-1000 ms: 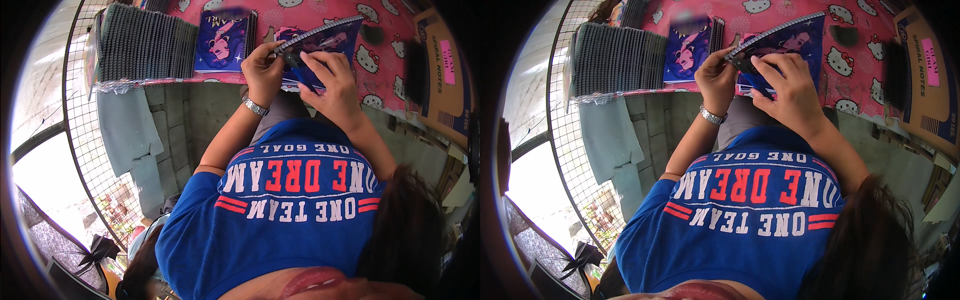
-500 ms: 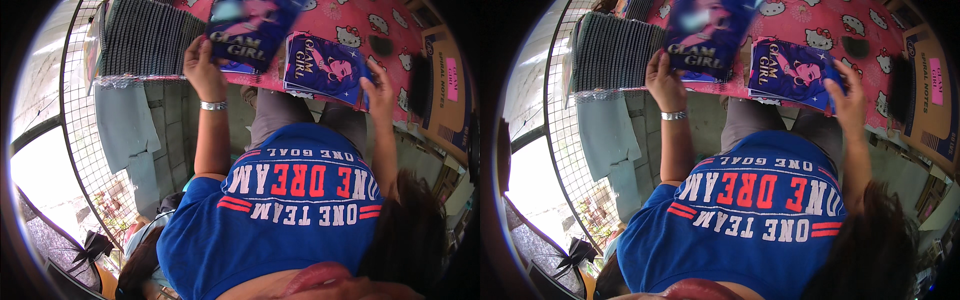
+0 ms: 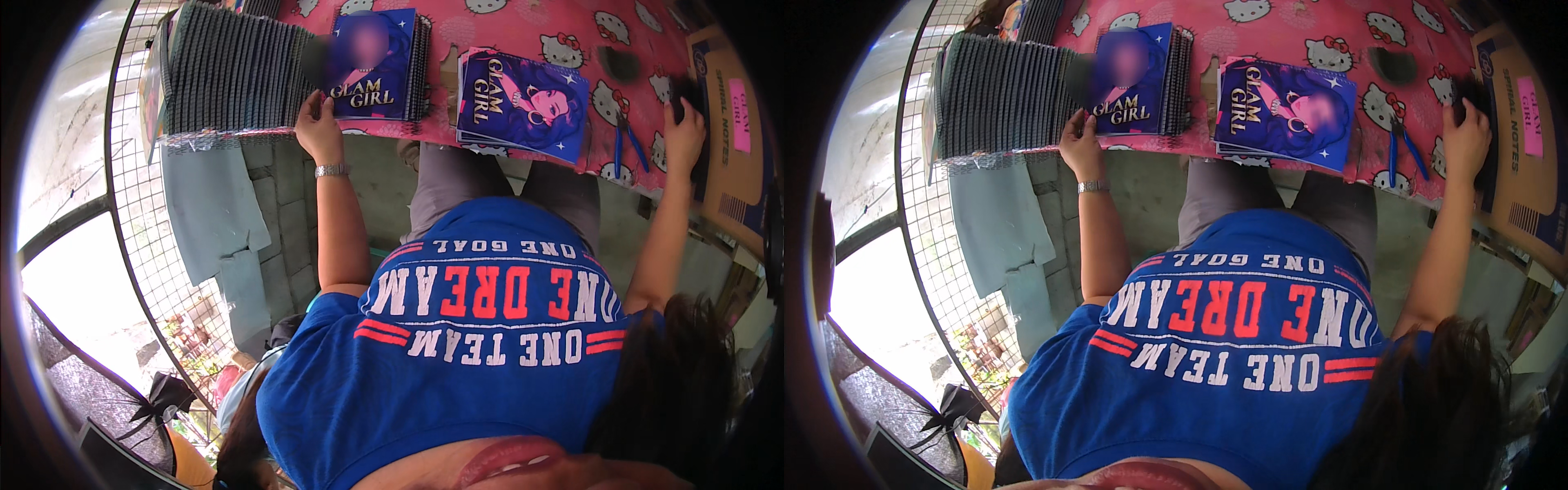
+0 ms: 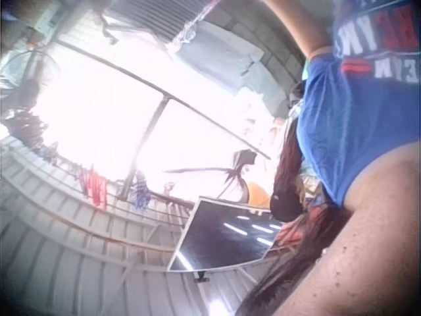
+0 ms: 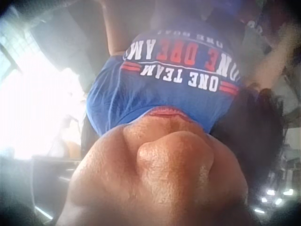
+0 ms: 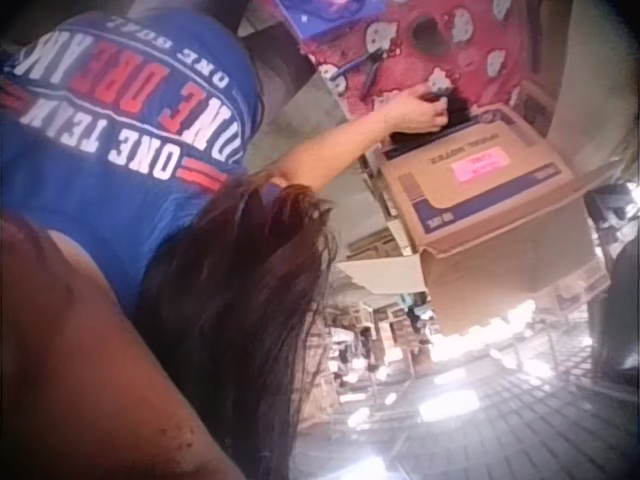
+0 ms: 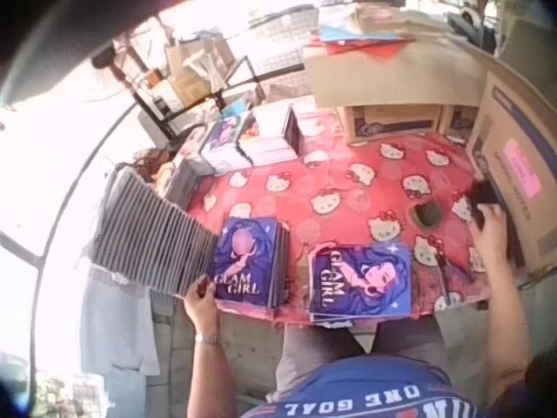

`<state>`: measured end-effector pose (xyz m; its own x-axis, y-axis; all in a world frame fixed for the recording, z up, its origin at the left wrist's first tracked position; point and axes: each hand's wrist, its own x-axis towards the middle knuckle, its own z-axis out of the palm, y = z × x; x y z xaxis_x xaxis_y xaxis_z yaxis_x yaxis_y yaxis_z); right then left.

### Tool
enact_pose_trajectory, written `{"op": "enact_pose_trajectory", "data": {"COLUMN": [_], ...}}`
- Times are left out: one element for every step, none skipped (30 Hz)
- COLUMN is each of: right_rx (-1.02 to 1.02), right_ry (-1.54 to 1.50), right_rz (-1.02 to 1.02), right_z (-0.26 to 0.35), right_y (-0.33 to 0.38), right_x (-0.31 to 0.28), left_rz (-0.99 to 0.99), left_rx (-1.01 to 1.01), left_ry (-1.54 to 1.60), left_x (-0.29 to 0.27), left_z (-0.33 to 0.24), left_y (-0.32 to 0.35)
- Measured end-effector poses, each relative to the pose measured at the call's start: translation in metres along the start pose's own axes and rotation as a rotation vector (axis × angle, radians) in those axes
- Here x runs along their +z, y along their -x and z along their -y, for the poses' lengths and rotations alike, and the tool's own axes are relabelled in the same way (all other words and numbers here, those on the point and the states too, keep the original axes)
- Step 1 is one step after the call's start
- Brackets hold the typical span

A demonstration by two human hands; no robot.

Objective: The person is manually inserting metal spiral coils into pre-punched holes in notebooks and then crimping the ends of the coils using a pair of pliers.

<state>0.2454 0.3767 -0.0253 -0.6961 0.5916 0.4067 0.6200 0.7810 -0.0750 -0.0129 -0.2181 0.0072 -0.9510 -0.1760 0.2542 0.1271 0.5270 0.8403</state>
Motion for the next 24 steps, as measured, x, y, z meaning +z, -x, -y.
{"op": "enact_pose_trajectory", "data": {"right_rx": [0.063,0.126,0.093,0.058,0.025,0.033,0.044,0.056,0.099,0.149,0.202,0.267,0.229,0.181,0.122,0.123,0.135,0.162,0.191,0.210,0.234,0.243,0.248,0.260], "right_ry": [0.031,0.061,0.099,0.138,0.178,0.163,0.149,0.135,-0.011,-0.147,-0.281,-0.405,-0.336,-0.271,-0.210,-0.032,0.018,0.077,0.064,0.045,0.028,0.005,-0.016,-0.035], "right_rz": [0.087,0.174,0.198,0.222,0.246,0.266,0.286,0.306,0.265,0.223,0.178,0.130,0.158,0.188,0.224,0.385,0.433,0.483,0.489,0.501,0.515,0.475,0.442,0.409], "right_z": [-0.004,-0.007,-0.013,-0.019,-0.025,-0.026,-0.029,-0.033,-0.034,-0.040,-0.045,-0.050,-0.056,-0.058,-0.059,-0.033,-0.009,0.001,-0.003,-0.006,-0.009,-0.012,-0.015,-0.021], "right_y": [-0.009,-0.014,-0.016,-0.018,-0.017,-0.018,-0.022,-0.025,-0.031,-0.036,-0.040,-0.038,-0.040,-0.047,-0.050,-0.047,-0.046,-0.043,-0.044,-0.046,-0.048,-0.048,-0.044,-0.041], "right_x": [0.007,0.013,0.021,0.027,0.033,0.034,0.033,0.031,0.029,0.024,0.020,0.018,0.021,0.028,0.031,0.028,0.022,0.018,0.017,0.016,0.017,0.016,0.012,0.007], "left_rz": [0.018,0.025,0.028,0.031,0.055,0.074,0.094,0.102,0.106,0.122,0.065,0.019,-0.029,0.064,0.148,0.216,0.331,0.528,0.713,0.829,0.890,0.899,0.952,0.989], "left_rx": [-0.008,-0.008,-0.009,-0.013,-0.015,-0.019,-0.021,-0.013,-0.003,0.007,0.131,0.264,0.401,0.439,0.456,0.653,0.857,0.922,0.834,0.757,0.832,0.966,0.884,0.878], "left_ry": [-0.002,0.016,0.034,0.053,0.042,0.026,0.011,0.005,-0.004,-0.006,-0.241,-0.470,-0.689,-0.416,-0.149,-0.235,-0.142,-0.106,-0.026,0.018,-0.011,-0.076,-0.120,-0.215], "left_x": [-0.001,-0.001,-0.003,-0.004,-0.004,-0.006,-0.008,-0.011,-0.017,-0.015,-0.014,-0.009,0.003,0.026,0.050,0.071,0.098,0.120,0.143,0.165,0.189,0.204,0.212,0.218], "left_z": [0.002,0.005,0.009,0.008,0.008,0.005,0.002,0.003,0.009,0.004,0.000,-0.024,-0.050,-0.068,-0.090,-0.137,-0.140,-0.155,-0.163,-0.161,-0.158,-0.155,-0.156,-0.158], "left_y": [0.002,0.002,0.002,0.002,0.000,-0.001,-0.003,-0.004,-0.007,-0.007,-0.007,-0.006,-0.004,-0.003,0.005,0.029,0.031,0.037,0.046,0.054,0.061,0.070,0.083,0.092]}}
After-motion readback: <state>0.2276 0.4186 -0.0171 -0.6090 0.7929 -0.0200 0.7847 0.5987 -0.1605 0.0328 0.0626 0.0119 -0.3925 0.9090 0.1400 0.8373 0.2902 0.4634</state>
